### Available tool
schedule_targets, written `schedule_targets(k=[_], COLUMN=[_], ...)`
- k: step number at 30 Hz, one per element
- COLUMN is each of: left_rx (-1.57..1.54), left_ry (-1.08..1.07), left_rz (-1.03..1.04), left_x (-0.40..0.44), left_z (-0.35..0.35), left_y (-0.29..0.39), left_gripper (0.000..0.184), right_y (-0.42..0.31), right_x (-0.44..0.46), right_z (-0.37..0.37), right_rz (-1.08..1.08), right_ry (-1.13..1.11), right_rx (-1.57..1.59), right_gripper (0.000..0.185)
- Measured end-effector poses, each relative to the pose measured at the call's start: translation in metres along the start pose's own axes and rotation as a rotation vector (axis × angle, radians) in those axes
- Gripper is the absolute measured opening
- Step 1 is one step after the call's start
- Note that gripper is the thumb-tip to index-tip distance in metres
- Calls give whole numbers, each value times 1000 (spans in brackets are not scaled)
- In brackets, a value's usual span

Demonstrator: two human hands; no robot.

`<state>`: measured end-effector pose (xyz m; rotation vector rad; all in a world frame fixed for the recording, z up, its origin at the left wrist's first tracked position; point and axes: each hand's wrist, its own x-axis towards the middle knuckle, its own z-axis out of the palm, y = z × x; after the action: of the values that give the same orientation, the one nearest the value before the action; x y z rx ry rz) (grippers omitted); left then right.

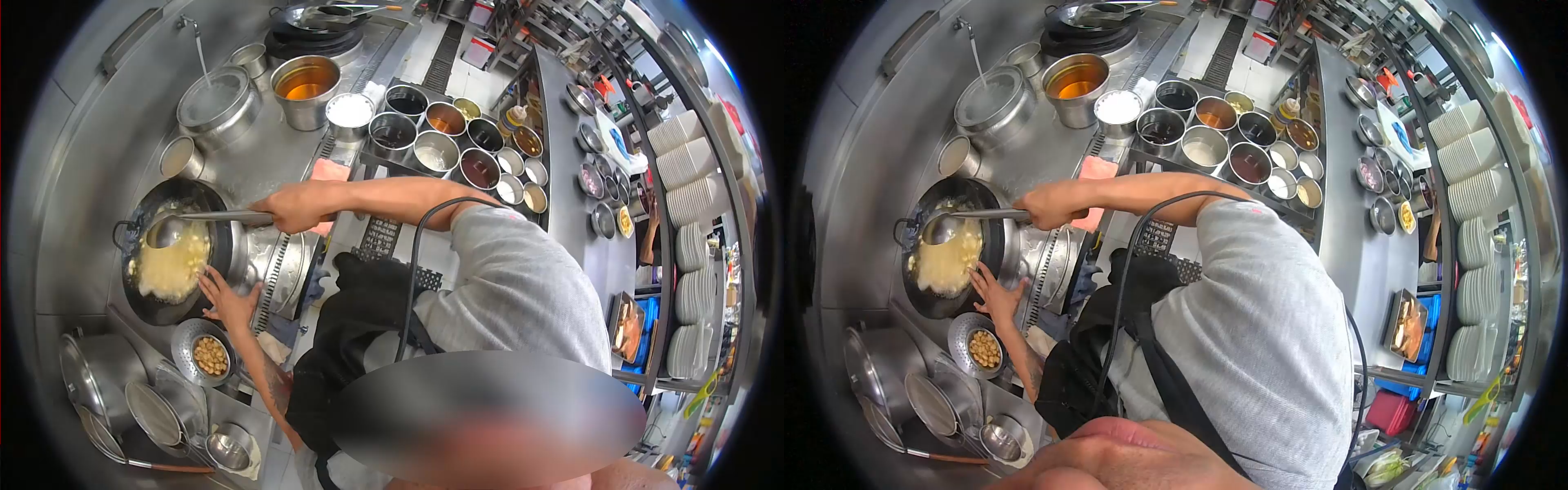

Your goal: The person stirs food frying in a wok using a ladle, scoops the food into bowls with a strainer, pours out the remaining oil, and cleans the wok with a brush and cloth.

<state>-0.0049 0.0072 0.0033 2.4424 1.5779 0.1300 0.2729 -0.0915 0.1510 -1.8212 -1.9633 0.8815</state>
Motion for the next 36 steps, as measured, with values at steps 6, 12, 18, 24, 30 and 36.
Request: schedule_targets(k=[6,12,18,24,30,36], left_rx=[-26,-72,-101,-117,-129,-146], left_ry=[54,86,87,78,105,115], left_rz=[72,-21,-53,-99,-82,-94], left_x=[-3,-8,-6,-6,-7,-7], left_z=[-6,-15,0,-2,-1,0], left_y=[0,8,4,7,5,7], left_gripper=[128,129,131,129,127,126], right_y=[8,-12,-9,19,10,12], right_x=[-33,-41,-9,52,98,149], right_z=[-61,-81,-41,5,31,52], right_rz=[-273,-209,-290,-396,-418,-426], right_ry=[87,77,-24,-45,-22,40], right_rx=[-366,-721,-553,-531,-523,-598], right_gripper=[64,67,56,57,56,58])
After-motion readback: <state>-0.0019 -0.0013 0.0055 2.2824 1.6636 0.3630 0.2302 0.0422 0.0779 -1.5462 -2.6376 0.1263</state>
